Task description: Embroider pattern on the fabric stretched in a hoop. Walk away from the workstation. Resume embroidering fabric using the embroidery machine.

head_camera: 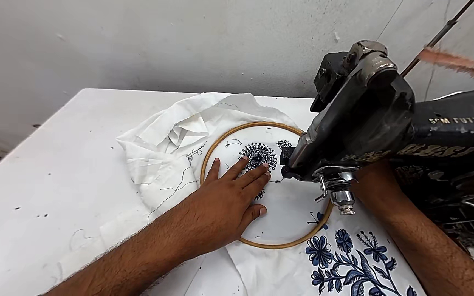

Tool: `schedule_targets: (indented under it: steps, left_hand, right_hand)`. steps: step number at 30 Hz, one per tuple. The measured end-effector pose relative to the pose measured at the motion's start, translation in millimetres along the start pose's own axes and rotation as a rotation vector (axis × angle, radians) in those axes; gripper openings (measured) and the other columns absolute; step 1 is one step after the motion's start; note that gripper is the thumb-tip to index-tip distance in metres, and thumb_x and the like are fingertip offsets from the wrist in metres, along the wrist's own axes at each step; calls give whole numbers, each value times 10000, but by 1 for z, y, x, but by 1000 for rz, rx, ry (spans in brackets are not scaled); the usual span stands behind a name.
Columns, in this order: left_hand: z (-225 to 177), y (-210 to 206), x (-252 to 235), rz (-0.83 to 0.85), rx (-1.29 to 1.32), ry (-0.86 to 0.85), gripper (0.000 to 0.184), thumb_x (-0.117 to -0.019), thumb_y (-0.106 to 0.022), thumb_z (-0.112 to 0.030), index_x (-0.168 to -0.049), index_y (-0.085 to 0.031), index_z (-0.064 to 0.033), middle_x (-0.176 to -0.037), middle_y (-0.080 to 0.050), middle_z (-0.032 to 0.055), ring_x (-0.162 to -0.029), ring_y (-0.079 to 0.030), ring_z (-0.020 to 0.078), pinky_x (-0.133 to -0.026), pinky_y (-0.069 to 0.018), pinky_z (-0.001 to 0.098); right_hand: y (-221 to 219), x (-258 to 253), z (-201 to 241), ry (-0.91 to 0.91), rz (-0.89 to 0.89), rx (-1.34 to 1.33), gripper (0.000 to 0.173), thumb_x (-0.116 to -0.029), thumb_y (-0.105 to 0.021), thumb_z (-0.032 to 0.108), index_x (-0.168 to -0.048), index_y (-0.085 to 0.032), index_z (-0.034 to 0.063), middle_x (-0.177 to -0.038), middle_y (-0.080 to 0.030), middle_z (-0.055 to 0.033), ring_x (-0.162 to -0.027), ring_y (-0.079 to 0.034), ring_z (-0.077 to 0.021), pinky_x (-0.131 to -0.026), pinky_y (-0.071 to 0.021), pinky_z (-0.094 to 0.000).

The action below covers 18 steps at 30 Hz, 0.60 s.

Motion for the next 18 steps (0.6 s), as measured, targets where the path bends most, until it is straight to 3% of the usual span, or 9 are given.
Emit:
schedule_targets:
  steps: [4, 7, 12, 18]
  left_hand:
    - [-2, -1, 0, -16, -1, -13, 607, -1066, -333, -525, -1562, -455, -197, -1650, -370, -41, -1556, -266, 277, -1150, -218, 754]
    - [-2, -2, -1, -13, 4, -18, 608, -1067, -331, -529, -1561, -457, -198, -1652, -368, -38, -1556, -268, 275, -1154, -222, 746]
    - [2, -1, -2, -13, 7, -8, 606, -1066, -341, -524, -1568, -447, -200, -1650, -371, -30, -1551, -277, 282, -1154, -220, 750]
    - [-2, -2, -1, -19, 15, -19, 602, -1068, -340, -517, -1560, -458, -190, -1650, -372, -34, -1558, -261, 278, -1156, -210, 749]
  right_hand:
    - [4, -1, 6, 15, 44, 69, 255, -918, -680, 140, -984, -656, -106, -966, -654, -325, -970, -652, -485, -785, -472, -635]
    - [5, -1, 5, 28, 19, 73, 239, -902, -670, 131, -964, -652, -99, -946, -653, -307, -945, -655, -455, -764, -473, -600]
    - [-1, 0, 1, 50, -5, 38, 254, -920, -658, 145, -1025, -663, -87, -1008, -663, -306, -1018, -647, -466, -828, -475, -629]
    - [7, -1, 7, 45, 11, 89, 226, -906, -678, 117, -973, -650, -97, -936, -651, -303, -934, -659, -442, -756, -482, -587]
Point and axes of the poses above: each hand's wrist, its own x-axis away from the middle knuckle, its own y-axis out of the back of the hand, z = x × y, the point moved 5 cm from there along -x, towards the middle knuckle
